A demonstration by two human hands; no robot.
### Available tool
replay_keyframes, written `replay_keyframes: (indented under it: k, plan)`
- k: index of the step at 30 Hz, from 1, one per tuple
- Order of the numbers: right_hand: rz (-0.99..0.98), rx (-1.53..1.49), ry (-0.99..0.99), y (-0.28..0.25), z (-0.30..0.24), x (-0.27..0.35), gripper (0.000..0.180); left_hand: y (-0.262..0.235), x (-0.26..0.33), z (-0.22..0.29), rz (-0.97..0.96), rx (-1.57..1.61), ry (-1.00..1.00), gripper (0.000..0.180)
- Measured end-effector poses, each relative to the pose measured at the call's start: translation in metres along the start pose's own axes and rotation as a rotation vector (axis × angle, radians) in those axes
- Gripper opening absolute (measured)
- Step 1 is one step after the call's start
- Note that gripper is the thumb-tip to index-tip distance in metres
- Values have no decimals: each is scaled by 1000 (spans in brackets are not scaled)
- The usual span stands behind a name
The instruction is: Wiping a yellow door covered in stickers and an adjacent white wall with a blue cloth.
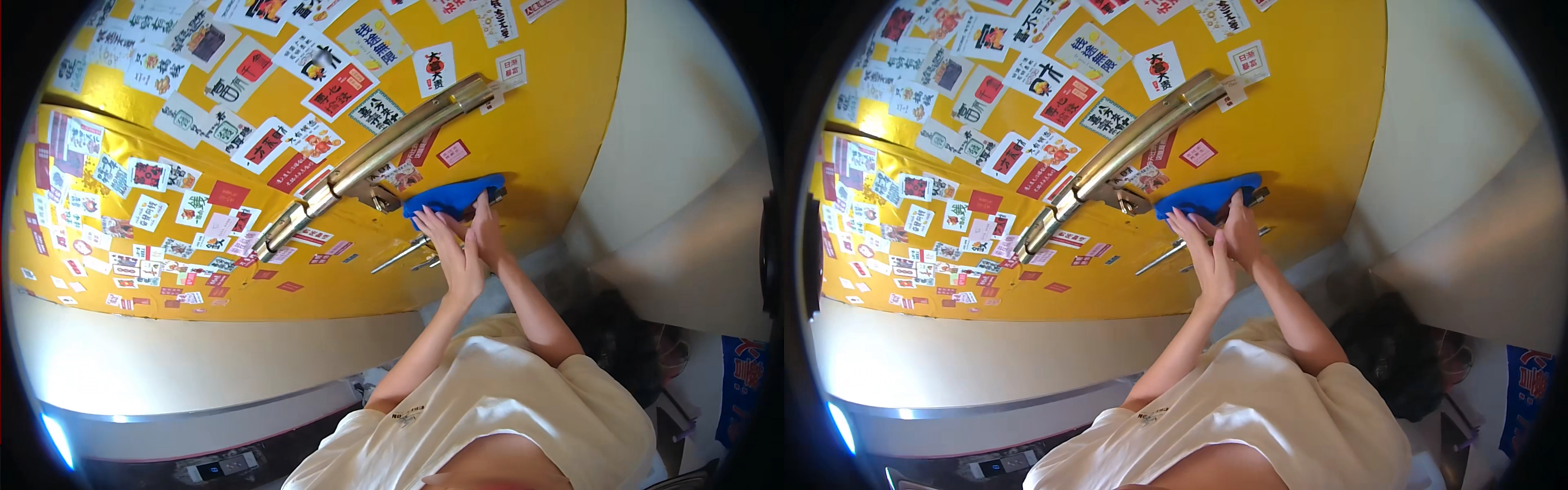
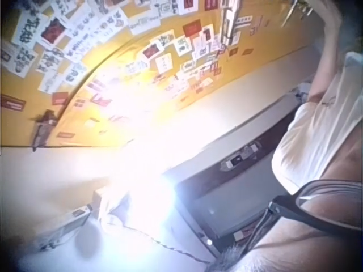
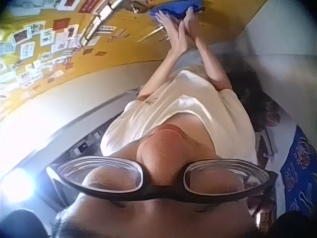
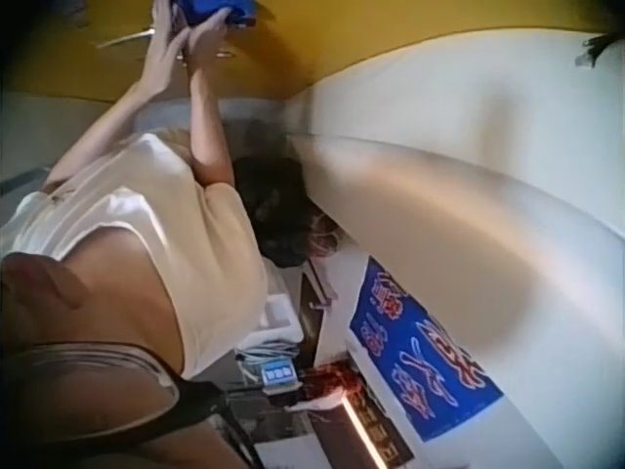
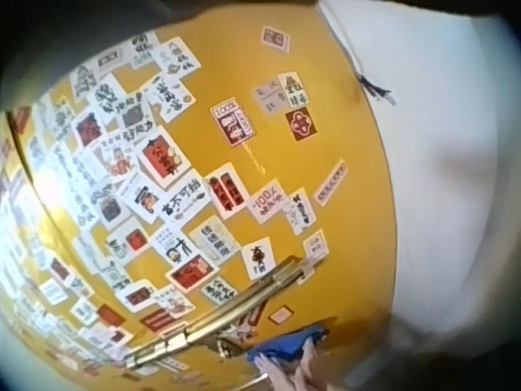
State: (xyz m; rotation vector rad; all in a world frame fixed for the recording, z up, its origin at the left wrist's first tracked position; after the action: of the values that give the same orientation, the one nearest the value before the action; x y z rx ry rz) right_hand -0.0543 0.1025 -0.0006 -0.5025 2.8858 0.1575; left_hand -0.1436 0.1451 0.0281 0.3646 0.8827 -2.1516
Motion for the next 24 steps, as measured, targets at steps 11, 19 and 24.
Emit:
replay_keyframes:
  k: [11, 19, 24]
  plan:
    - [303, 618, -97, -13, -23, -14, 88, -40, 4, -7, -91, -65, 39, 68]
    - [280, 895, -87, -19, -51, -23, 92, -72, 69, -22, -307, 90, -29, 67]
    - [108, 1083, 50, -1, -43, -10, 107, -113, 119, -61, -319, 102, -150, 65]
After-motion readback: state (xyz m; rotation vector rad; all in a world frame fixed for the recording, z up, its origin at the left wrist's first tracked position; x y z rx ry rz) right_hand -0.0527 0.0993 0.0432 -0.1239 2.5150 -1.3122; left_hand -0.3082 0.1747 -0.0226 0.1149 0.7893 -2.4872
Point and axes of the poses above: each hand's wrist, its own x-axis away from the middle knuckle, its own y-axis out of the palm, z = x × y, the point moved 5 cm from there along -x, towards the middle knuckle, and after that the axes turned 6 degrees about z, right-handed, at the moved point
